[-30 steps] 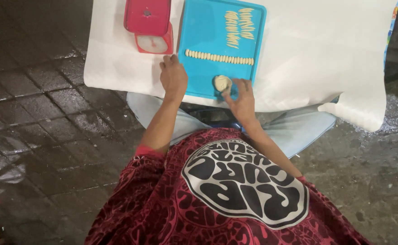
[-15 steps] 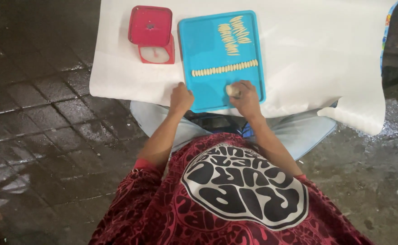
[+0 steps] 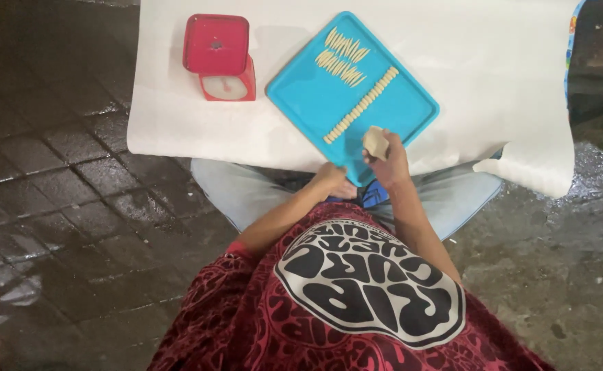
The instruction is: Rolling small pieces of dough into thin strips and arranging them in rows on a tray.
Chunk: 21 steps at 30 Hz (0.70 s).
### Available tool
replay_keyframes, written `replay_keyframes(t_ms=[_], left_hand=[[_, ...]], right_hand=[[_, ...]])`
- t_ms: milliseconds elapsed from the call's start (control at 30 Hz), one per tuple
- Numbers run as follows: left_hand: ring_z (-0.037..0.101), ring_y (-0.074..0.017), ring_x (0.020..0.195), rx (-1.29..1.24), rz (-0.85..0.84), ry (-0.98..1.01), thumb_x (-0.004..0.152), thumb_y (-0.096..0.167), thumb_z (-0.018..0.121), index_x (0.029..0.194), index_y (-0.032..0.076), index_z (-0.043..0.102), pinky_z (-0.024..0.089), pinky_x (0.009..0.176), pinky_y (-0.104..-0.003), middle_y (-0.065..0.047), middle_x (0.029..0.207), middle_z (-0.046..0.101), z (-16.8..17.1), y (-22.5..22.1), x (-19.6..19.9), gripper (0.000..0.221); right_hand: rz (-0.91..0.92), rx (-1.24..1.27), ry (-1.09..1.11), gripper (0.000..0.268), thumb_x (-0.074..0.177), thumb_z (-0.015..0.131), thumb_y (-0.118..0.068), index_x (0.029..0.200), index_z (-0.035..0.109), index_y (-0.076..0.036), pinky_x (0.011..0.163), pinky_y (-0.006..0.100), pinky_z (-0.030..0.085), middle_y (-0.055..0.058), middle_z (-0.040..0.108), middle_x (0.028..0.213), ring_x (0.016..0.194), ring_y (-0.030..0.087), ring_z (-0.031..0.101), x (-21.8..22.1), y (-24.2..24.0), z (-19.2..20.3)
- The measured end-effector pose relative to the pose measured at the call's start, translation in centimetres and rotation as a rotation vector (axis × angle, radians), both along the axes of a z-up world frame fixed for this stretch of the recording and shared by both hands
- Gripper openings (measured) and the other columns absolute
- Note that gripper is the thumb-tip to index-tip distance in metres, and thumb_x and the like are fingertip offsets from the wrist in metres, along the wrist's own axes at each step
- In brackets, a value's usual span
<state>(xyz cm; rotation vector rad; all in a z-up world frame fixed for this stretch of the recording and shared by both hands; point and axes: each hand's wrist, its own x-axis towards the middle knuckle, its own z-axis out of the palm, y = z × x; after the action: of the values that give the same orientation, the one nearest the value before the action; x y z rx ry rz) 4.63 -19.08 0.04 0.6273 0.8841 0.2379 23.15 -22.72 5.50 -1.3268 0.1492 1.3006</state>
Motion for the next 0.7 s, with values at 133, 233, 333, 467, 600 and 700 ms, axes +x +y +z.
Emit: replay_keyframes(t_ms=[133,233,333,467,600,700], left_hand=[[0.069,-0.0455,0.111,0.749,-0.712,0.572,0.093,0.037,0.055,0.096,-0.005,0.078,0.052,0.098,-0.059,-0.032,0.1,0.074,6.5,5.0,2.0,0.048],[0.069,-0.0433,0.109,1.358,-0.375,0.876,0.089,0.02,0.065,0.106,-0.003,0.074,0.052,0.095,-0.056,-0.028,0.102,0.073,2.9,11.2,2.1,0.03],[0.061,-0.0412,0.117,1.6,-0.099,1.182,0.089,0.027,0.077,0.127,-0.003,0.063,0.044,0.104,-0.056,-0.024,0.121,0.064,-2.0,18.6,2.1,0.05],[0.064,-0.0377,0.101,1.356,-0.287,1.234,0.092,0.031,0.071,0.109,0.006,0.069,0.054,0.083,-0.054,-0.014,0.108,0.058,-7.3,24.6,1.2,0.03],[0.068,-0.0381,0.093,1.449,-0.347,1.197,0.095,0.022,0.061,0.099,0.007,0.071,0.053,0.079,-0.053,-0.014,0.099,0.06,-9.9,25.4,-0.5,0.019],[0.068,-0.0418,0.1,1.297,-0.355,1.202,0.091,0.012,0.058,0.106,0.003,0.066,0.058,0.081,-0.051,-0.018,0.102,0.059,-8.0,24.2,-1.3,0.019]], right_hand=[[0.019,0.037,-0.225,0.044,0.095,0.074,-0.033,0.123,0.061,-0.002,0.044,0.033,0.046,0.02,0.069,0.089,0.061,0.025,0.065,0.2,-1.9,0.4],[-0.007,0.002,-0.197,0.038,0.091,0.073,-0.033,0.115,0.064,-0.005,0.042,0.03,0.047,0.018,0.068,0.08,0.056,0.024,0.067,-0.2,-2.7,1.3],[0.003,-0.037,-0.189,0.039,0.089,0.071,-0.034,0.118,0.066,-0.008,0.051,0.033,0.057,0.018,0.07,0.08,0.064,0.026,0.073,-0.6,-3.6,0.3],[-0.011,-0.014,-0.137,0.034,0.086,0.074,-0.027,0.115,0.067,-0.012,0.058,0.034,0.064,0.019,0.074,0.095,0.078,0.03,0.078,-1.6,-4.2,0.9],[-0.024,0.033,-0.123,0.029,0.087,0.077,-0.023,0.111,0.068,-0.01,0.052,0.032,0.063,0.021,0.074,0.092,0.074,0.031,0.077,-2.1,-5.3,0.0],[-0.006,0.054,-0.142,0.027,0.09,0.075,-0.023,0.112,0.068,-0.01,0.047,0.031,0.06,0.02,0.073,0.088,0.068,0.029,0.076,-2.5,-5.2,0.4]])
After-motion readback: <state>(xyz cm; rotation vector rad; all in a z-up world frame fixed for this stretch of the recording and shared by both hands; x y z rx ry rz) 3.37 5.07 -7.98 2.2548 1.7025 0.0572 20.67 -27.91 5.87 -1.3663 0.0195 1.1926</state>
